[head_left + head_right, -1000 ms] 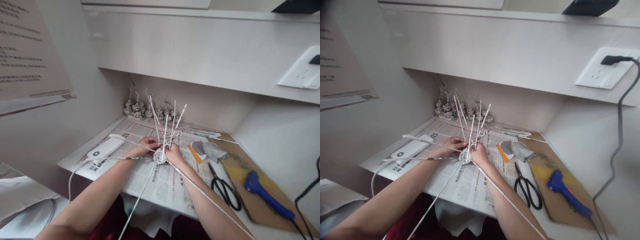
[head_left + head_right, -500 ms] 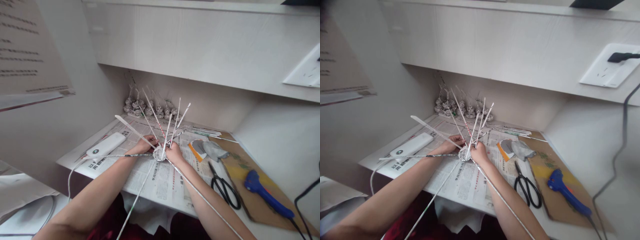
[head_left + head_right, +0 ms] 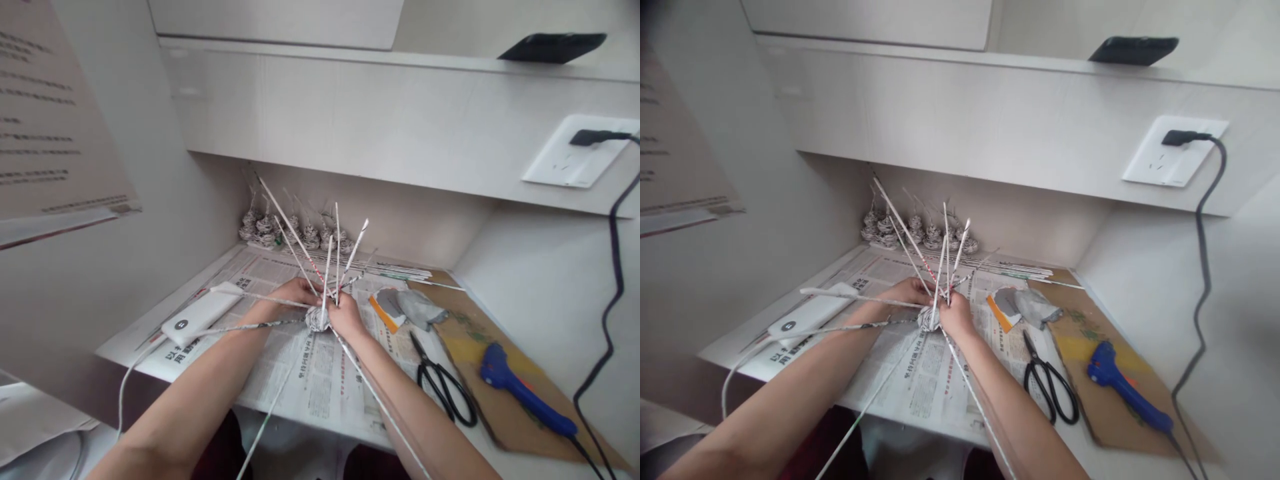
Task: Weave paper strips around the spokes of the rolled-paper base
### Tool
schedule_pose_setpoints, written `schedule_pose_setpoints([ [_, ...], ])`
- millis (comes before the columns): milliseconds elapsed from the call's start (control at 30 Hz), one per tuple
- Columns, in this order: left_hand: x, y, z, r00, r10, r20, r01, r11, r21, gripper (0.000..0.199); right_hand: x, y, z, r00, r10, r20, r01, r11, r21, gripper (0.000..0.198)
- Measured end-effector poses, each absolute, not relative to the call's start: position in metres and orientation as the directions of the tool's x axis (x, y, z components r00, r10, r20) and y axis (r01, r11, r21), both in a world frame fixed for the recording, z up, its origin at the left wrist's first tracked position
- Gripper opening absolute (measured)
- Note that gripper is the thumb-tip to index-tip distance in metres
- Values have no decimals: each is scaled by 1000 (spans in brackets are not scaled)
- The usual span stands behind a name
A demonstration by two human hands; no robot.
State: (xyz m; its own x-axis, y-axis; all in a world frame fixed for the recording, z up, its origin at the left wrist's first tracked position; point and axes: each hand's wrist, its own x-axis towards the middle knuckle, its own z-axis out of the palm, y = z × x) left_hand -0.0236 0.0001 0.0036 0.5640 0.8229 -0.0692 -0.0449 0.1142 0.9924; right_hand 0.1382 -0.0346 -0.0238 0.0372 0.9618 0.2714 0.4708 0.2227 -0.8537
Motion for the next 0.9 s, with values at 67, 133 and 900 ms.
schedule_pose_setpoints([
  [67, -21, -1, -1, 533, 844, -60, -93, 129, 987, 50, 139, -34, -24, 56, 953, 296, 455, 240, -858, 19],
  [133, -21, -3, -6, 506, 861, -54, -134, 140, 981, 51, 138, -35, -23, 55, 943, 329, 420, 277, -864, 20],
  [900, -23, -13, -3, 394, 914, -99, 26, 96, 995, 38, 130, -37, -20, 227, 956, 186, -102, 213, -972, 23],
])
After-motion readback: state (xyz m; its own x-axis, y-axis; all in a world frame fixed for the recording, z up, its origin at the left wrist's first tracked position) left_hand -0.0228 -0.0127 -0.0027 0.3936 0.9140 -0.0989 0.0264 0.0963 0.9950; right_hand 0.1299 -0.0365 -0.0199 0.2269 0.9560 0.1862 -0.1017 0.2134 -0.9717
